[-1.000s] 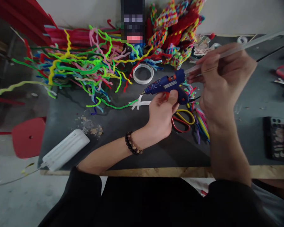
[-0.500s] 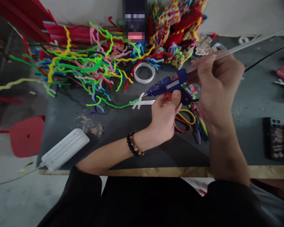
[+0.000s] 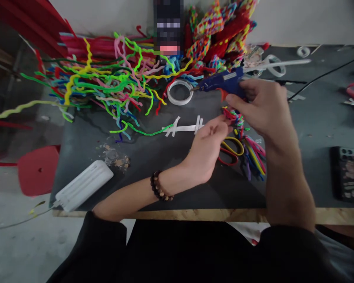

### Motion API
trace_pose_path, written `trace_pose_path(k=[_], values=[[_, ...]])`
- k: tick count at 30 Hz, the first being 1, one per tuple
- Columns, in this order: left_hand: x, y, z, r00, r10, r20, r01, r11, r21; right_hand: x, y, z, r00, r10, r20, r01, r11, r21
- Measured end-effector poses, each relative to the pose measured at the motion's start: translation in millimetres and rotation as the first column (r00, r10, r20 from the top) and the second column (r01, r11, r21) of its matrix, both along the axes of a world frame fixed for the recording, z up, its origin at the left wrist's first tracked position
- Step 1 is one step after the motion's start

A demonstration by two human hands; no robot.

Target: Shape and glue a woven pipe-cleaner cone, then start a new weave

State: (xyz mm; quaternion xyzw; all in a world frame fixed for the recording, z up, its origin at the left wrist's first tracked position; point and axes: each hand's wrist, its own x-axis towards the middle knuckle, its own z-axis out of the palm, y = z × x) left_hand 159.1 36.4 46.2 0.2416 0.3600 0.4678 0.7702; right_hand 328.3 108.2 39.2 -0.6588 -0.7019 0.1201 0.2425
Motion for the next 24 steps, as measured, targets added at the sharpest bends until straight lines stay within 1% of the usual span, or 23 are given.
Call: trace_pose_path(k=[1, 2, 3, 4, 5, 6, 7, 8, 9, 10, 11, 12, 15, 16, 17, 19, 20, 22, 23, 24], values=[[-7.9, -3.7, 3.1, 0.988, -0.129, -0.090, 0.140, 0.982, 0.126, 4.4, 3.5, -5.9, 0.998, -0.039, 0.049, 0.038, 0.999, 0.007], [-17.6, -6.1, 5.8, 0.951, -0.234, -0.203, 0.282, 0.924, 0.258, 9.6, 7.5, -12.7, 0.994, -0.055, 0.095, 0.056, 0.998, -0.014], [-28.3, -7.3, 7.5, 0.903, -0.270, -0.334, 0.392, 0.835, 0.385, 15.2, 11.9, -20.5, 0.991, -0.059, 0.119, 0.065, 0.997, -0.048], [-39.5, -7.4, 7.9, 0.854, -0.207, -0.478, 0.454, 0.744, 0.490, 20.6, 16.6, -29.0, 0.991, -0.074, 0.114, 0.081, 0.995, -0.056], [-50.6, -6.8, 6.3, 0.791, -0.084, -0.605, 0.500, 0.658, 0.562, 25.4, 21.3, -37.9, 0.993, -0.084, 0.078, 0.089, 0.993, -0.073], [-61.0, -6.0, 2.7, 0.714, 0.053, -0.698, 0.538, 0.596, 0.596, 29.4, 26.0, -46.9, 0.990, -0.141, 0.014, 0.142, 0.987, -0.074], [-70.2, -5.4, -2.9, 0.628, 0.168, -0.760, 0.569, 0.567, 0.596, 32.4, 30.3, -55.5, 0.982, -0.183, -0.035, 0.181, 0.981, -0.068], [-78.2, -5.3, -10.3, 0.553, 0.240, -0.798, 0.603, 0.546, 0.582, 34.3, 34.0, -63.4, 0.976, -0.207, -0.067, 0.204, 0.978, -0.053], [-84.7, -5.8, -18.7, 0.493, 0.271, -0.827, 0.643, 0.527, 0.556, 35.2, 37.0, -70.4, 0.969, -0.228, -0.090, 0.227, 0.974, -0.028], [-89.8, -7.0, -27.7, 0.452, 0.285, -0.846, 0.672, 0.514, 0.532, 35.3, 39.2, -76.3, 0.969, -0.224, -0.102, 0.226, 0.974, 0.002], [-93.6, -8.6, -36.5, 0.434, 0.293, -0.852, 0.684, 0.509, 0.523, 34.5, 40.3, -81.0, 0.971, -0.215, -0.104, 0.220, 0.975, 0.032], [-96.2, -10.6, -44.5, 0.440, 0.303, -0.845, 0.681, 0.501, 0.534, 33.1, 40.4, -84.6, 0.973, -0.207, -0.100, 0.214, 0.975, 0.061], [-99.6, -16.1, -60.9, 0.509, 0.354, -0.785, 0.616, 0.488, 0.619, 25.0, 34.2, -86.7, 0.976, -0.210, -0.062, 0.217, 0.967, 0.132], [-100.2, -17.3, -63.7, 0.531, 0.359, -0.768, 0.598, 0.483, 0.639, 21.2, 30.2, -84.1, 0.975, -0.214, -0.054, 0.220, 0.963, 0.159], [-100.9, -18.1, -65.5, 0.550, 0.359, -0.754, 0.582, 0.483, 0.654, 16.9, 25.4, -79.7, 0.983, -0.181, -0.040, 0.185, 0.965, 0.184], [-103.1, -18.4, -67.6, 0.582, 0.354, -0.732, 0.540, 0.504, 0.674, 7.9, 14.1, -66.1, 0.986, -0.127, -0.107, 0.150, 0.957, 0.247], [-104.8, -17.9, -68.7, 0.597, 0.348, -0.723, 0.510, 0.531, 0.677, 3.4, 8.0, -57.8, 0.985, -0.070, -0.156, 0.109, 0.961, 0.253], [-109.0, -15.2, -72.6, 0.624, 0.329, -0.709, 0.426, 0.617, 0.662, -4.9, -4.7, -41.2, 0.974, 0.084, -0.211, -0.041, 0.978, 0.204], [-111.4, -13.1, -75.7, 0.643, 0.317, -0.697, 0.372, 0.667, 0.646, -8.6, -11.1, -34.0, 0.963, 0.171, -0.209, -0.146, 0.981, 0.131], [-113.7, -10.6, -79.4, 0.666, 0.307, -0.679, 0.312, 0.713, 0.628, -12.2, -17.6, -28.2, 0.941, 0.260, -0.214, -0.261, 0.965, 0.025]])
